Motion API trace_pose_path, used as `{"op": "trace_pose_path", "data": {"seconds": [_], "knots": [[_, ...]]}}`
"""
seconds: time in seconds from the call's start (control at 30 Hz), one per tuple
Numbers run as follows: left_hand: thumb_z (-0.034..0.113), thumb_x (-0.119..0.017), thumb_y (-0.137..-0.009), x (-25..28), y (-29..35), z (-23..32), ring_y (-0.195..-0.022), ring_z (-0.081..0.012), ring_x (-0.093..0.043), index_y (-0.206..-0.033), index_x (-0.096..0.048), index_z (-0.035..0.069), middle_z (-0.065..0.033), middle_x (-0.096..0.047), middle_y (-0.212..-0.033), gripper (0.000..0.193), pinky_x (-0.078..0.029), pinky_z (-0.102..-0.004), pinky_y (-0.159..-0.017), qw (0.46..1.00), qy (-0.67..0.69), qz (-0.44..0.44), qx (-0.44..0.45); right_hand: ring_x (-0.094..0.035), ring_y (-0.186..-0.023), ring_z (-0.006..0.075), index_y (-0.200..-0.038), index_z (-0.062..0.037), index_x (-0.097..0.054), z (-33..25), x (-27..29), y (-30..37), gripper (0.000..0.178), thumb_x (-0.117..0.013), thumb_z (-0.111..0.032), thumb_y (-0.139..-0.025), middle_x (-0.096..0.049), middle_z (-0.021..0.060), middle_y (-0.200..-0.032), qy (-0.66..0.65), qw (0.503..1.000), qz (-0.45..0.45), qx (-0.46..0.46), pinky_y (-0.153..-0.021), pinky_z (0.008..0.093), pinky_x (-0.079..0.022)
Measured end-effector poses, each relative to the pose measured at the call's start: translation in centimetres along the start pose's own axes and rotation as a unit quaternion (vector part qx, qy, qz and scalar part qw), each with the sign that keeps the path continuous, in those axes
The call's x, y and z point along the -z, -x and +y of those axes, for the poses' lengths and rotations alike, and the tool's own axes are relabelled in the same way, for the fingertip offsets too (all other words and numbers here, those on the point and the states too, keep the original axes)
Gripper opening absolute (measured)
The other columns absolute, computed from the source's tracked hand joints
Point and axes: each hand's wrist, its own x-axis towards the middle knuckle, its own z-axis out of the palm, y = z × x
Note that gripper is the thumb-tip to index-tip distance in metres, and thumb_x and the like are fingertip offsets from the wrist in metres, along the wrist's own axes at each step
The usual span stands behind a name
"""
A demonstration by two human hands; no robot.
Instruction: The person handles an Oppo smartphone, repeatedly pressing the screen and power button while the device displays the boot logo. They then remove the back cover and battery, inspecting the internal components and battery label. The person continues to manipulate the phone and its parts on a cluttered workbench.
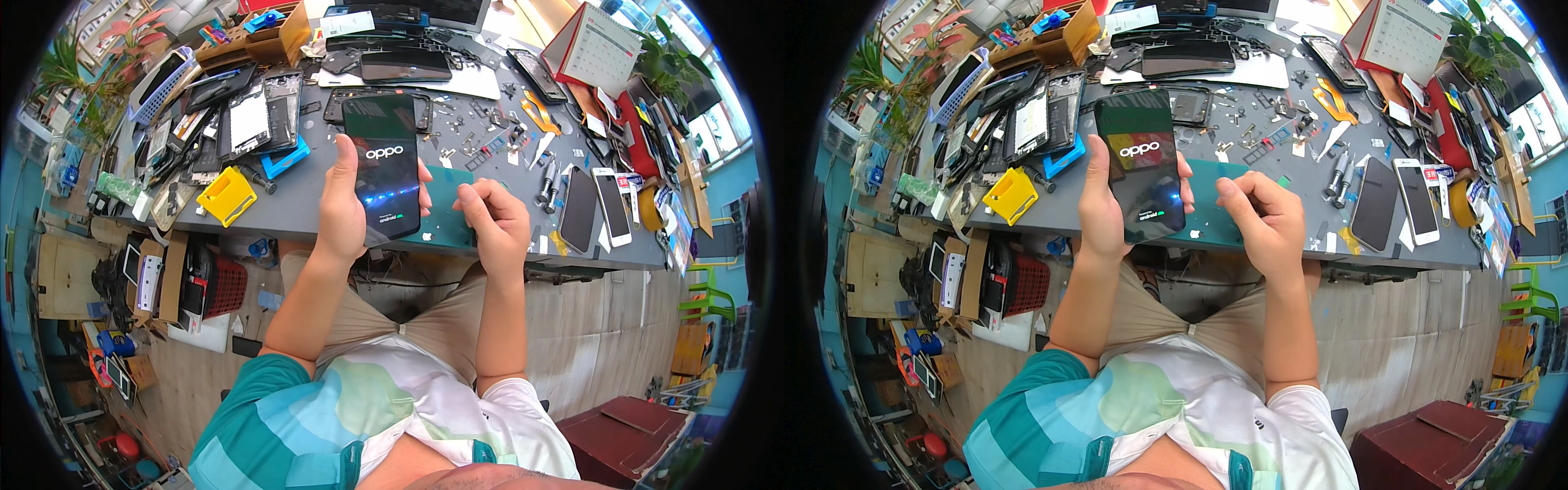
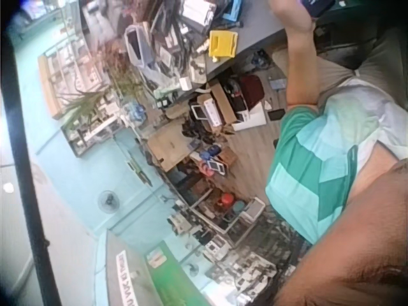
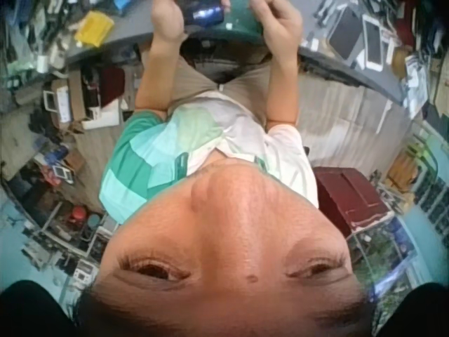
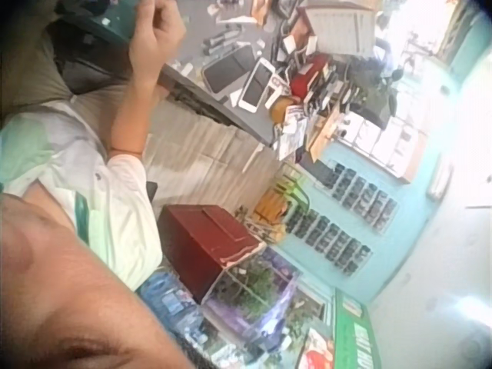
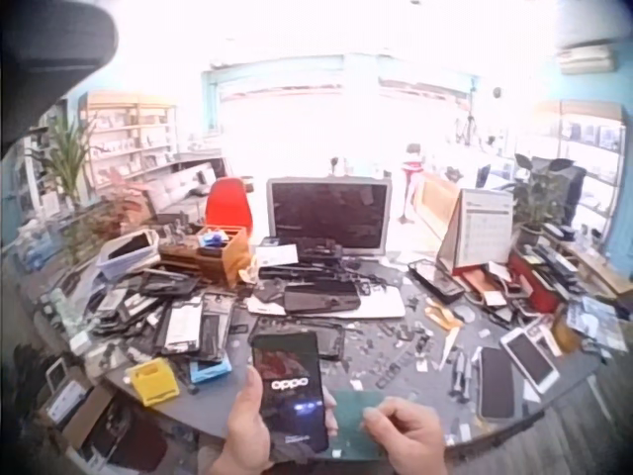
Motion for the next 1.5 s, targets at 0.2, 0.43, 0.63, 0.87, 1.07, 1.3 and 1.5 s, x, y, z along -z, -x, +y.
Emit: {"op": "trace_pose_path", "data": {"seconds": [0.2,0.43,0.63,0.87,1.07,1.3,1.5], "knots": [[0.074,-0.020,-0.111,-0.1,0.0,0.0,-0.079,-0.0276,-0.074,-0.116,-0.067,-0.005,-0.0180,-0.073,-0.101,0.092,-0.063,-0.0413,-0.075,1.000,0.005,0.003,-0.004,-0.042,-0.061,0.0027,-0.086,0.0012,-0.071,0.3,0.1,0.0,0.027,-0.075,-0.017,-0.105,-0.060,-0.0036,-0.073,-0.012,1.000,-0.005,0.008,-0.055,0.0250,-0.028],[0.074,-0.019,-0.111,0.0,0.0,0.1,-0.079,-0.0273,-0.074,-0.114,-0.068,-0.006,-0.0177,-0.074,-0.100,0.093,-0.063,-0.0407,-0.075,1.000,0.000,-0.006,-0.008,-0.043,-0.062,0.0026,-0.086,0.0009,-0.070,0.4,0.2,0.0,0.027,-0.075,-0.017,-0.105,-0.060,-0.0034,-0.073,-0.009,1.000,-0.004,0.011,-0.055,0.0248,-0.029],[0.074,-0.018,-0.111,0.1,-0.1,0.0,-0.079,-0.0271,-0.074,-0.113,-0.068,-0.006,-0.0175,-0.073,-0.099,0.095,-0.063,-0.0401,-0.074,1.000,-0.014,-0.006,-0.008,-0.043,-0.062,0.0024,-0.087,0.0008,-0.071,0.5,0.2,0.0,0.025,-0.075,-0.017,-0.105,-0.062,-0.0035,-0.074,-0.011,1.000,-0.002,0.010,-0.055,0.0246,-0.029],[0.074,-0.018,-0.111,-0.2,0.1,0.2,-0.080,-0.0275,-0.074,-0.116,-0.067,-0.006,-0.0181,-0.073,-0.102,0.093,-0.064,-0.0414,-0.073,1.000,-0.012,0.002,-0.008,-0.044,-0.062,0.0019,-0.086,0.0006,-0.071,0.5,0.3,0.0,0.026,-0.076,-0.017,-0.105,-0.061,-0.0039,-0.073,-0.001,1.000,-0.004,0.009,-0.055,0.0241,-0.030],[0.072,-0.017,-0.112,-0.3,-0.1,0.4,-0.083,-0.0280,-0.075,-0.119,-0.065,-0.005,-0.0183,-0.072,-0.104,0.091,-0.065,-0.0419,-0.074,1.000,0.003,-0.011,-0.009,-0.045,-0.062,0.0019,-0.090,-0.0002,-0.072,0.4,0.0,0.2,0.021,-0.079,-0.016,-0.101,-0.063,-0.0035,-0.076,-0.006,1.000,0.004,0.029,-0.054,0.0242,-0.030],[0.069,-0.020,-0.113,-0.4,-0.4,0.0,-0.096,-0.0273,-0.073,-0.129,-0.060,-0.002,-0.0178,-0.070,-0.114,0.084,-0.063,-0.0422,-0.084,0.999,0.033,-0.002,-0.033,-0.067,-0.078,0.0246,-0.117,-0.0057,-0.074,-1.8,-3.2,1.3,0.052,-0.098,-0.027,-0.076,-0.071,0.0103,-0.100,0.245,0.931,0.010,0.272,-0.067,0.0363,-0.055],[0.066,-0.024,-0.115,1.1,-0.6,-1.1,-0.103,-0.0217,-0.071,-0.129,-0.060,0.001,-0.0148,-0.071,-0.112,0.075,-0.058,-0.0381,-0.093,0.999,0.009,-0.030,0.007,-0.072,-0.095,0.0333,-0.135,-0.0007,-0.068,-2.1,-6.1,2.1,0.059,-0.089,-0.012,-0.081,-0.072,0.0149,-0.118,0.351,0.876,0.021,0.330,-0.079,0.0422,-0.060]]}}
